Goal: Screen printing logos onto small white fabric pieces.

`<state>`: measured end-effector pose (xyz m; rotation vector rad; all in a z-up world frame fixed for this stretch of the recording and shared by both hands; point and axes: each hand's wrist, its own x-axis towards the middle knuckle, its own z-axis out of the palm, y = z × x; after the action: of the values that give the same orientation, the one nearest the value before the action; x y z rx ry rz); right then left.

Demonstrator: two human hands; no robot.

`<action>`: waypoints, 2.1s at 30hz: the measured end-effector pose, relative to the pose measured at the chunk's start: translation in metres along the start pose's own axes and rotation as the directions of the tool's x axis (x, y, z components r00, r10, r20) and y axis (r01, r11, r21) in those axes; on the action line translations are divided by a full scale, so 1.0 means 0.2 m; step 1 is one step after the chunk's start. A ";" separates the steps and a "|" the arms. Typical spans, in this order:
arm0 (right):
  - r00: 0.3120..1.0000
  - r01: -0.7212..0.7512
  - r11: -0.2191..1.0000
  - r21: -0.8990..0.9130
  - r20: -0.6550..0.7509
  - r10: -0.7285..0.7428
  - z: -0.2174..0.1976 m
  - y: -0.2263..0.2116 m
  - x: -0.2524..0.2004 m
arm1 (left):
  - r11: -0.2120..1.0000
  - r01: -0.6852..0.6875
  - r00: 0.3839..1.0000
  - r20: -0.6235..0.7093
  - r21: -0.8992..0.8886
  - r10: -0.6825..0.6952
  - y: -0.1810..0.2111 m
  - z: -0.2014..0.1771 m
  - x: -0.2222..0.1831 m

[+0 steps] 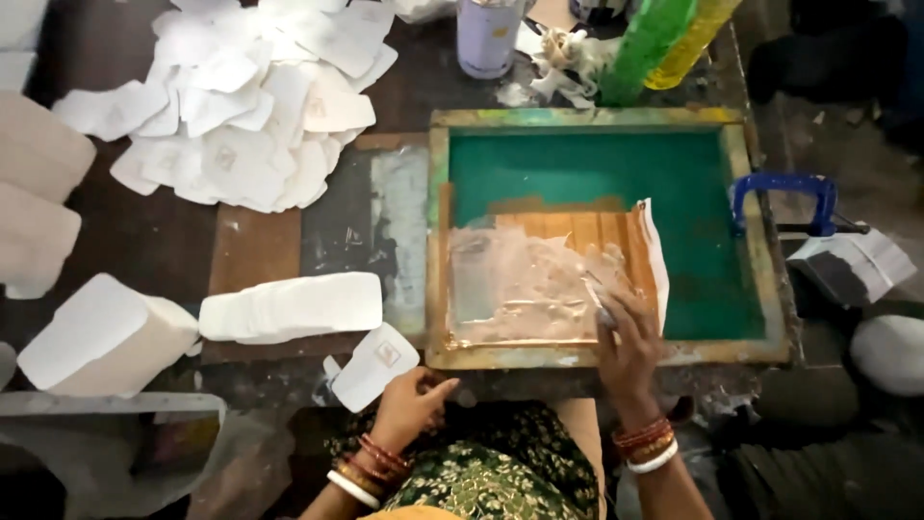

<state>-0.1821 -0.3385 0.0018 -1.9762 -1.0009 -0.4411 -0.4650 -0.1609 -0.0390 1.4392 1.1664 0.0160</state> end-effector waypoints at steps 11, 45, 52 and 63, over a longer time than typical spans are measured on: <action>0.895 0.198 0.976 0.088 0.390 -0.217 0.10 -0.26 0.47 | 0.898 0.027 0.993 0.113 -0.439 0.025 -0.24 0.08 0.19; 0.351 0.315 0.872 0.374 0.808 -0.473 0.06 -0.15 0.46 | 0.949 -0.099 0.993 0.036 -0.298 0.115 -0.03 -0.01 0.13; 0.356 0.226 0.914 0.337 0.845 -0.399 -0.07 0.02 0.52 | 0.940 -0.147 0.988 0.006 -0.308 0.156 -0.02 -0.01 0.11; 0.561 0.441 0.840 0.317 0.633 -0.533 0.25 -0.11 0.60 | 0.934 -0.106 0.991 0.040 -0.341 0.127 -0.07 0.01 0.15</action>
<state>-0.1280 -0.2324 0.0597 -1.7301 -2.0536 0.1388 -0.4574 -0.1466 -0.0669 1.1912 0.9714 0.2430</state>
